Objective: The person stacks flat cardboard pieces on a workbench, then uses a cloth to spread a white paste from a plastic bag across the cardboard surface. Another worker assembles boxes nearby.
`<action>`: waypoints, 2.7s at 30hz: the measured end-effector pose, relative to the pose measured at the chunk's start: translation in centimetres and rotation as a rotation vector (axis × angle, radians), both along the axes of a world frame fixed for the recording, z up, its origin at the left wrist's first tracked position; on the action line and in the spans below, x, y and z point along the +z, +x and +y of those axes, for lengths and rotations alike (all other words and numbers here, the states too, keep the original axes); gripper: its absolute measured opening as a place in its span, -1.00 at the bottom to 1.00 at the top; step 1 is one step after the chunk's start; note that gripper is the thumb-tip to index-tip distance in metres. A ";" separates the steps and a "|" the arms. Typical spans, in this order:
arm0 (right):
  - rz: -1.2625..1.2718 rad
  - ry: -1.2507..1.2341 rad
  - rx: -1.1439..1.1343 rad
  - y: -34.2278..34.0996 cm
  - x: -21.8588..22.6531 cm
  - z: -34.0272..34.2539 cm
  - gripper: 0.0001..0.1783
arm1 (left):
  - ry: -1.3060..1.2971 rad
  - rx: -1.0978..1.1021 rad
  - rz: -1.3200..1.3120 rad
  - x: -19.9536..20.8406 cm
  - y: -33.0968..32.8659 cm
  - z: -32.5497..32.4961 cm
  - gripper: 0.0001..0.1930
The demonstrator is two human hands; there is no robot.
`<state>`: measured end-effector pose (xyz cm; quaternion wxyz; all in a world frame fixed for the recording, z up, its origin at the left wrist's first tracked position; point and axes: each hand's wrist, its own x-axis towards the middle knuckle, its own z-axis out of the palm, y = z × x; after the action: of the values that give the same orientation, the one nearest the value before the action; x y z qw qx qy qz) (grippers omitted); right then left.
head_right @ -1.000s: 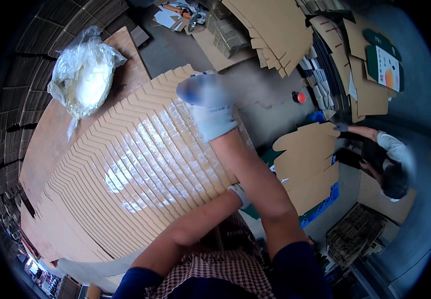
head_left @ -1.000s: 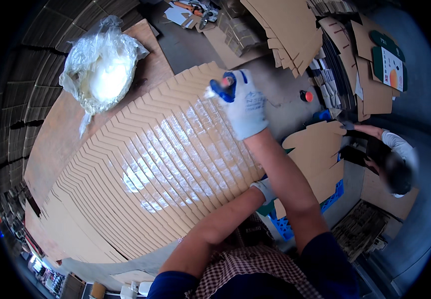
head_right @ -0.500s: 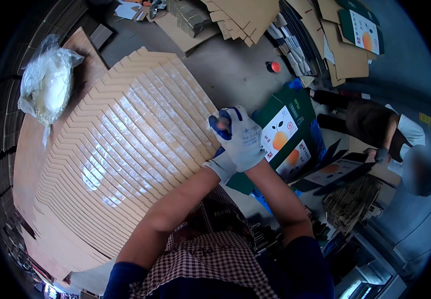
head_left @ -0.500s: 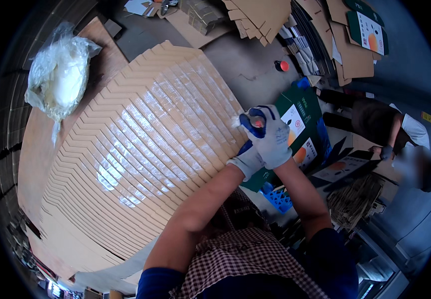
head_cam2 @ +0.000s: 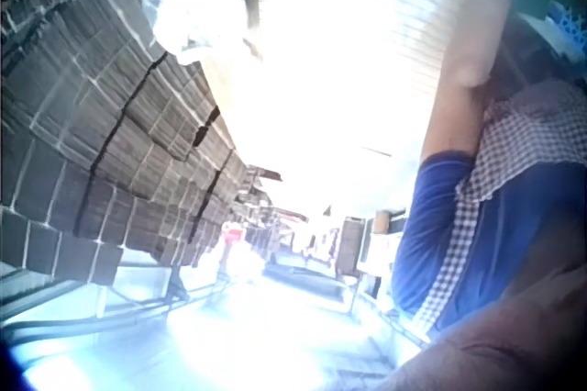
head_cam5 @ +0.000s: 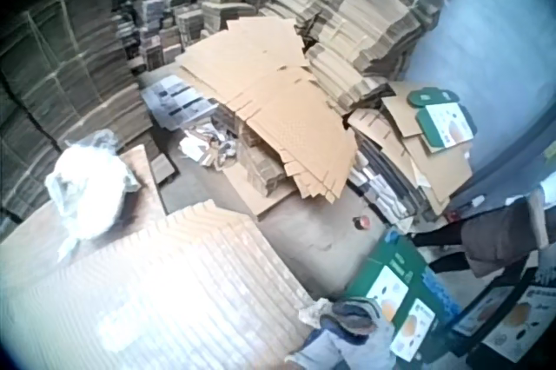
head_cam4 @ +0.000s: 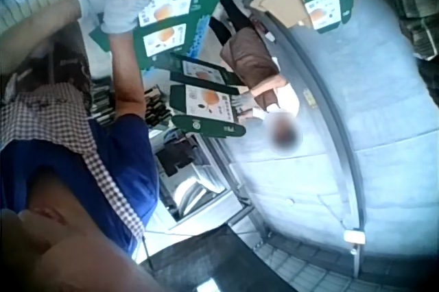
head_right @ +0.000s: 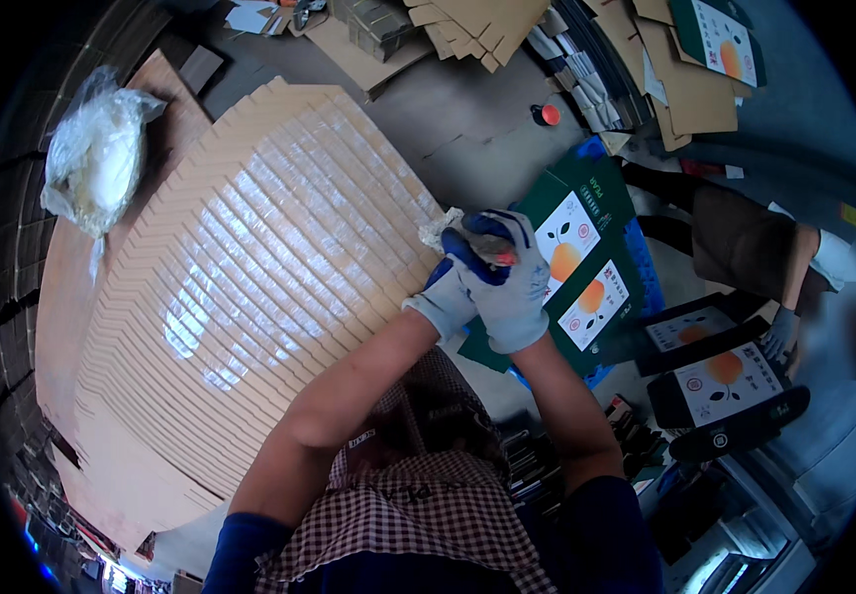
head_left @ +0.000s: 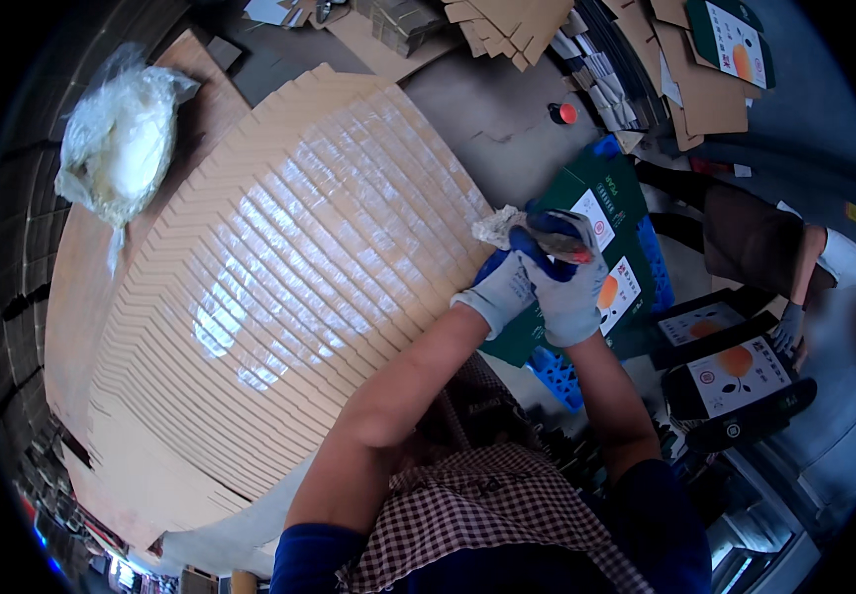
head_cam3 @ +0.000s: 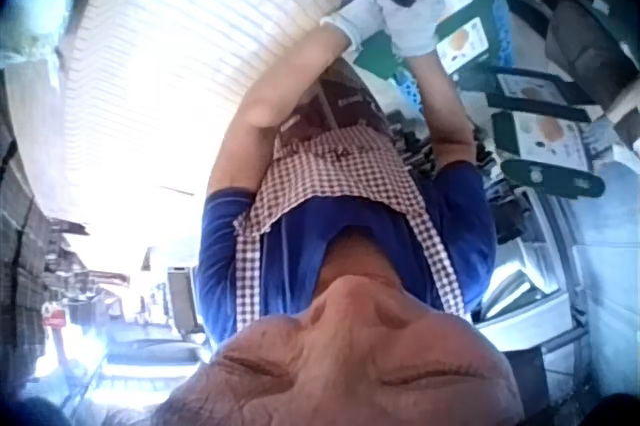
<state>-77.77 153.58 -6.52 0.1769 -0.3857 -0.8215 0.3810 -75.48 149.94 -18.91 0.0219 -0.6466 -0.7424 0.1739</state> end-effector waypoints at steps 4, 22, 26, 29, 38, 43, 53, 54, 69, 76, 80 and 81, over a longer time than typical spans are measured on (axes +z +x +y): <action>0.091 -0.076 0.003 0.5 1.8 -1.3 -0.54 | 0.364 -0.221 -0.645 5.6 -4.9 -7.4 -0.60; 0.000 0.228 0.007 -1.6 -0.2 -12.9 -0.60 | 0.460 0.338 -0.640 10.1 -15.1 -48.6 -0.50; 0.130 0.011 0.169 -1.0 0.7 -19.2 -0.55 | 0.499 0.324 -0.668 9.8 -15.4 -48.4 -0.51; -0.029 0.145 0.160 -1.1 -1.5 -19.0 -0.53 | 0.517 0.324 -0.683 9.6 -15.6 -48.3 -0.56; 0.094 0.139 0.284 -1.5 -1.2 -24.8 -0.49 | 0.563 0.332 -0.670 9.8 -15.8 -47.9 -0.61; -0.128 0.256 0.124 -2.9 -0.3 -21.8 -0.50 | 0.540 0.377 -0.727 9.6 -15.8 -48.7 -0.65; -0.107 0.205 0.085 -3.7 0.7 -24.4 -0.56 | 0.592 0.364 -0.754 9.6 -15.9 -48.6 -0.65; -0.014 0.158 0.046 -3.9 1.4 -24.5 -0.56 | 0.601 0.357 -0.762 9.6 -15.9 -48.6 -0.64; 0.041 -0.199 0.261 -2.9 1.8 -34.9 -0.50 | 0.782 0.831 -0.203 12.3 -26.1 -63.1 -0.70; 0.024 0.042 0.180 -4.0 1.4 -31.5 -0.49 | 0.887 0.923 -0.327 8.2 -25.7 -65.6 -0.69; -0.061 0.029 0.391 -5.3 1.7 -34.4 -0.46 | 0.882 0.908 -0.327 8.2 -25.8 -64.6 -0.71; -0.105 0.111 0.327 -5.5 0.1 -33.3 -0.46 | 0.892 0.922 -0.302 7.9 -25.9 -64.9 -0.73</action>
<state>-83.23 120.31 -6.42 0.0906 -0.2558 -0.9012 0.3380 -101.35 84.99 -10.99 0.1067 -0.2086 -0.9391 -0.2515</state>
